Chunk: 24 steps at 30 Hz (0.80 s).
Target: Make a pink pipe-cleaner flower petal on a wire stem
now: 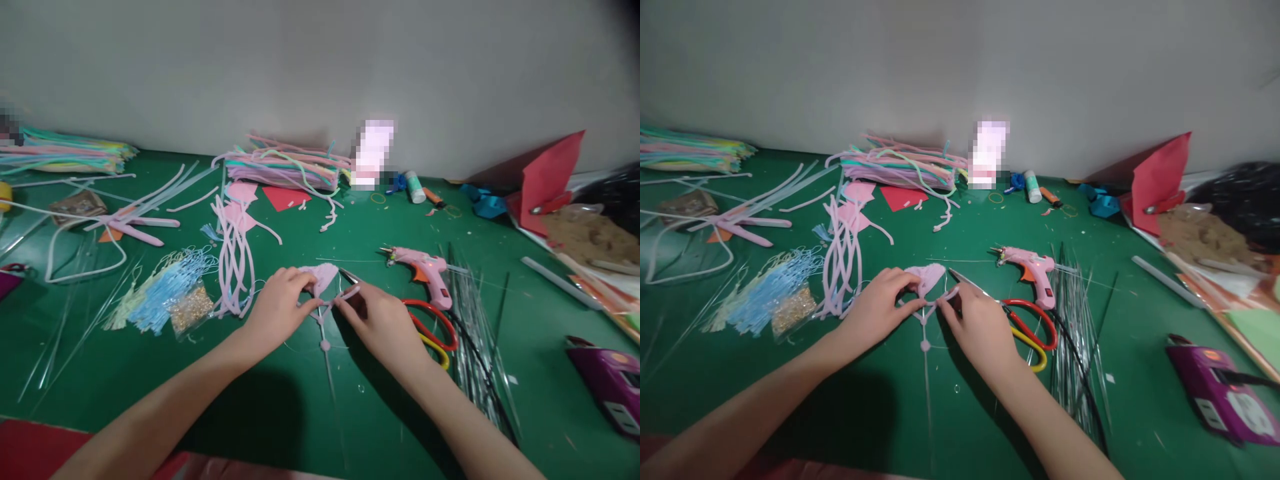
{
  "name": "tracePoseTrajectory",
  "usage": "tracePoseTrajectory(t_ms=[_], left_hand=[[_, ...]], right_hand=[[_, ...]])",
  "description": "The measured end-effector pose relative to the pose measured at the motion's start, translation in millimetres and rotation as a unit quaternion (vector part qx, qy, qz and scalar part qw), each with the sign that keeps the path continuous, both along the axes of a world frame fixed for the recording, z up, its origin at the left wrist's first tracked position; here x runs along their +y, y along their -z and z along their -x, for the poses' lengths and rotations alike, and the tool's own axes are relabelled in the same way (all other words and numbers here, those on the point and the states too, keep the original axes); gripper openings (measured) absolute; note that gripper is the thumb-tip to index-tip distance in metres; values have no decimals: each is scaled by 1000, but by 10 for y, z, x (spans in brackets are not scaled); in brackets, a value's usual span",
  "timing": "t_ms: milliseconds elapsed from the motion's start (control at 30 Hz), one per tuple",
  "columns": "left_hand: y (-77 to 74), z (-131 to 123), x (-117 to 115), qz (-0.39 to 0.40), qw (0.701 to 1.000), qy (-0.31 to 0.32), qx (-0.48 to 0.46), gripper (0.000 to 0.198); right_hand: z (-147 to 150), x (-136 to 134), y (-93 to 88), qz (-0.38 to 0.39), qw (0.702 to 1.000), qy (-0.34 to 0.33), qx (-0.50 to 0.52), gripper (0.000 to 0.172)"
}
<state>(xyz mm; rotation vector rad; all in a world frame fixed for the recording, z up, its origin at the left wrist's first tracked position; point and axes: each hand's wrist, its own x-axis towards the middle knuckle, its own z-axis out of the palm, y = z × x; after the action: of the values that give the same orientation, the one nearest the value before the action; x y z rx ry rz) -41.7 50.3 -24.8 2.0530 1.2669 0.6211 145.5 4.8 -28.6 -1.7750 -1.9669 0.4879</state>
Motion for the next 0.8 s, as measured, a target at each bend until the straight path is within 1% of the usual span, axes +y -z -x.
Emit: tracePoseTrajectory(t_ms=[67,133,200,267,333,467,533,633,700,800], left_hand=[[18,-18,-9,5,1000,10,-19,6],[25,-14,6,14,999,19,-45,7],[32,2,30,25,997,18,-65,10],[47,20,56,37,995,9,-88,12],[66,34,82,48,993,-10,-110,12],[87,41,121,59,990,-39,-121,9],[80,31,123,67,990,-36,-119,8],[58,1,93,72,989,-32,-125,13],[47,-25,59,60,989,-45,-130,15],[47,-61,20,33,991,-71,-108,16]], right_hand=[[-13,16,10,-70,997,-7,-24,15],[-32,52,27,-117,992,-45,-14,14],[-52,96,42,-134,987,-89,16,15],[-68,140,56,-138,982,-118,54,16],[-75,179,68,-133,979,-133,84,15],[-60,230,78,-76,979,-150,112,14],[-44,246,74,-53,981,-140,120,14],[-22,265,69,-31,985,-120,123,13],[-10,274,67,-24,986,-112,122,13],[3,279,67,-21,987,-111,112,13]])
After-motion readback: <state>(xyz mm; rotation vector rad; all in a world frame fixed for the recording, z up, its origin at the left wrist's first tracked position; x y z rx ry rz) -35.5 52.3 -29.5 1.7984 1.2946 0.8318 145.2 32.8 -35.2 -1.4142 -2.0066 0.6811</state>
